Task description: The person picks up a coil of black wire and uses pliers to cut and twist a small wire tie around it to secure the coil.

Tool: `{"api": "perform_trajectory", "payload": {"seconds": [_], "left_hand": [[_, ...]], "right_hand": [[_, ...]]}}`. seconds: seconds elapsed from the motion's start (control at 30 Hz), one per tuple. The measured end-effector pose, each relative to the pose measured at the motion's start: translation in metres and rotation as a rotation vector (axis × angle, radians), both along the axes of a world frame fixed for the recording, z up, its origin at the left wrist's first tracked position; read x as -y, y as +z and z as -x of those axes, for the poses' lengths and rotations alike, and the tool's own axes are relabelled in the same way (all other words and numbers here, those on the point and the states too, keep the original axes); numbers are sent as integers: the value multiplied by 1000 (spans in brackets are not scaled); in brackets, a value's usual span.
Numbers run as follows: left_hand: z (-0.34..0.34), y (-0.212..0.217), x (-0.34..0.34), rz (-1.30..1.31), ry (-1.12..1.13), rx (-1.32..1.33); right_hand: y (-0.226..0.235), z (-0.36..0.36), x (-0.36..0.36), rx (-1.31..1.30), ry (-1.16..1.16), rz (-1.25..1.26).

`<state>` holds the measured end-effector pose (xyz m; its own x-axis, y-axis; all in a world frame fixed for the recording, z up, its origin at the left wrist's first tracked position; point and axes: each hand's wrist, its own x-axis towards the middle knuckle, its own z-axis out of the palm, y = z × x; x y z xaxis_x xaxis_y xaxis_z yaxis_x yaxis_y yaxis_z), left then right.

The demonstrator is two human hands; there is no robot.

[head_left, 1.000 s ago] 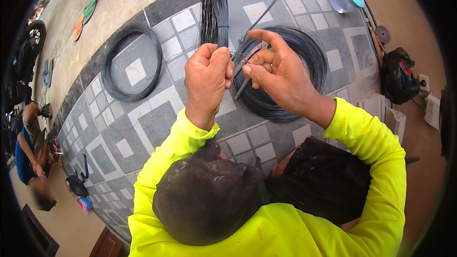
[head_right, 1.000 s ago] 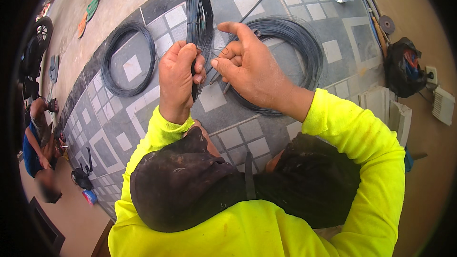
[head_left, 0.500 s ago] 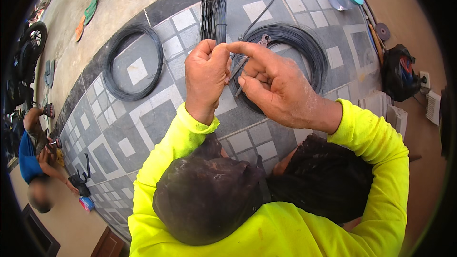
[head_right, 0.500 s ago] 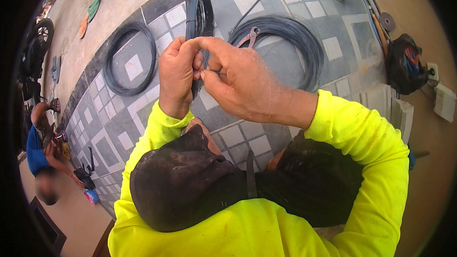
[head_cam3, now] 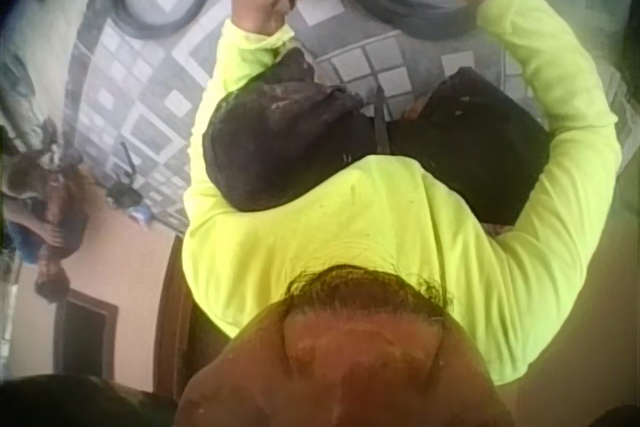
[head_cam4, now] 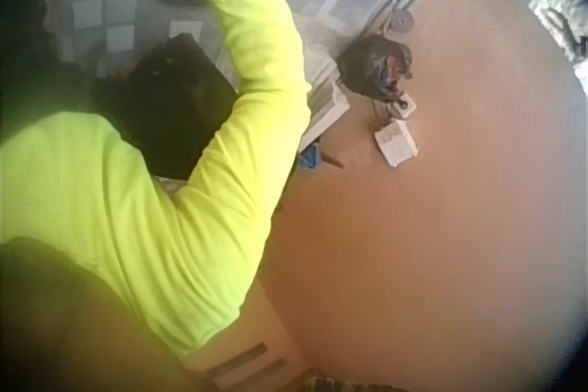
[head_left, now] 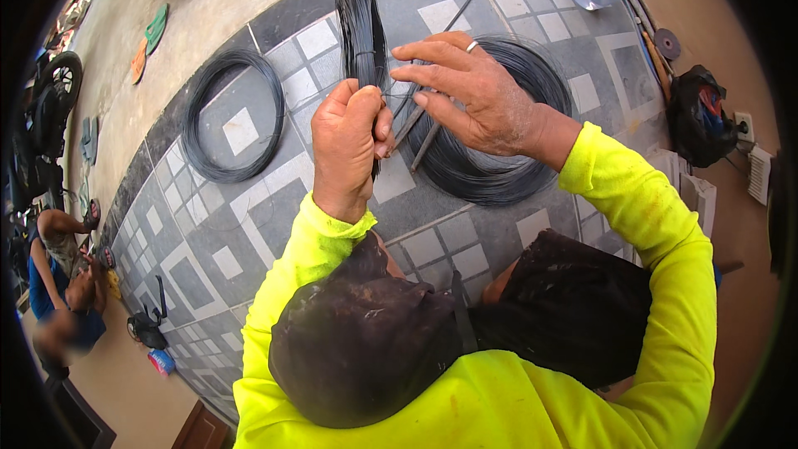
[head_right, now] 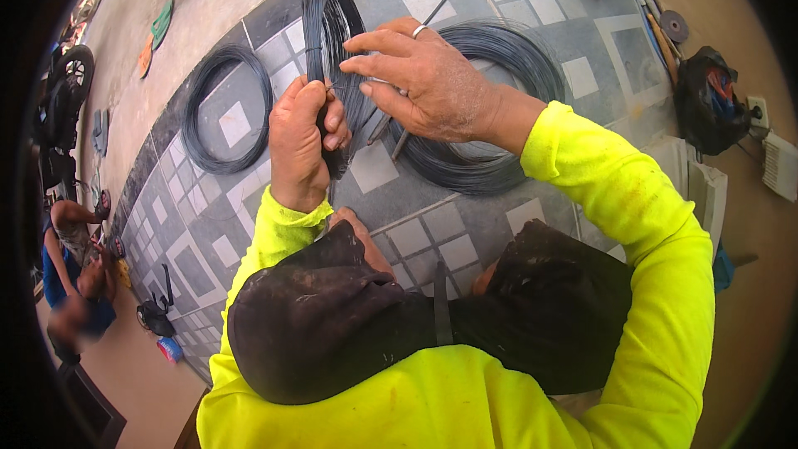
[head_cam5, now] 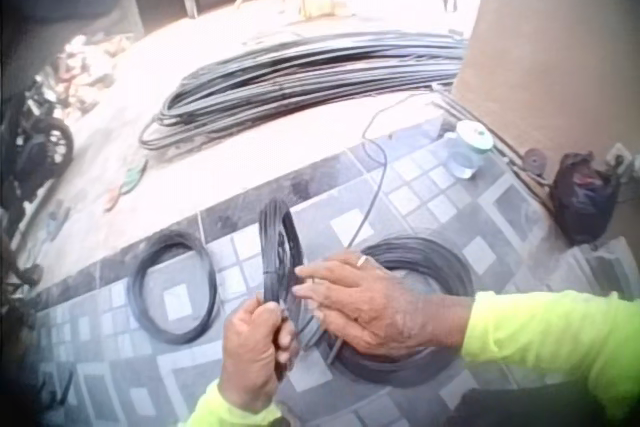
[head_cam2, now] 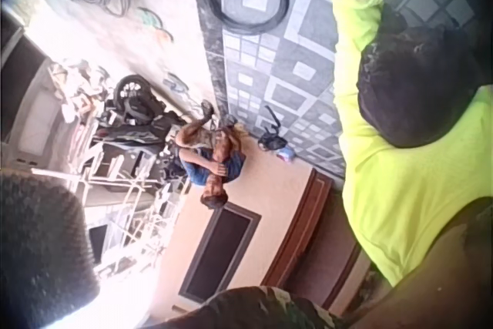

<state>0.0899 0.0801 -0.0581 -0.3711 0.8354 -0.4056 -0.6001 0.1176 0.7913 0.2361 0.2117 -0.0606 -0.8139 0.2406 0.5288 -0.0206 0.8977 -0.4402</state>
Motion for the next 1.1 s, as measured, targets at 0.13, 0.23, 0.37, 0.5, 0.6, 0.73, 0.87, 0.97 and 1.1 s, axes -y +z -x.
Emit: {"api": "perform_trajectory", "payload": {"seconds": [0.13,0.23,0.37,0.5,0.6,0.73,0.87,0.97,1.1], "left_hand": [[1,-1,-1,-33,9,39],[-1,-4,-1,-28,5,43],[1,-6,-2,-64,1,27],[1,-6,2,-72,-31,-7],[0,-9,2,-59,-40,-15],[-5,-8,0,-43,-40,33],[1,-8,2,-56,-19,-15],[6,-9,4,-86,19,-82],[13,-3,9,-56,62,-80]], "right_hand": [[-11,5,10,102,-1,237],[-11,3,9,83,-23,175],[23,4,22,410,31,883],[52,11,18,417,114,1070],[39,14,8,313,24,762],[22,17,-18,422,-13,626],[6,4,-2,516,74,883],[29,9,26,538,162,1445],[-7,-3,4,618,-97,1538]]}}
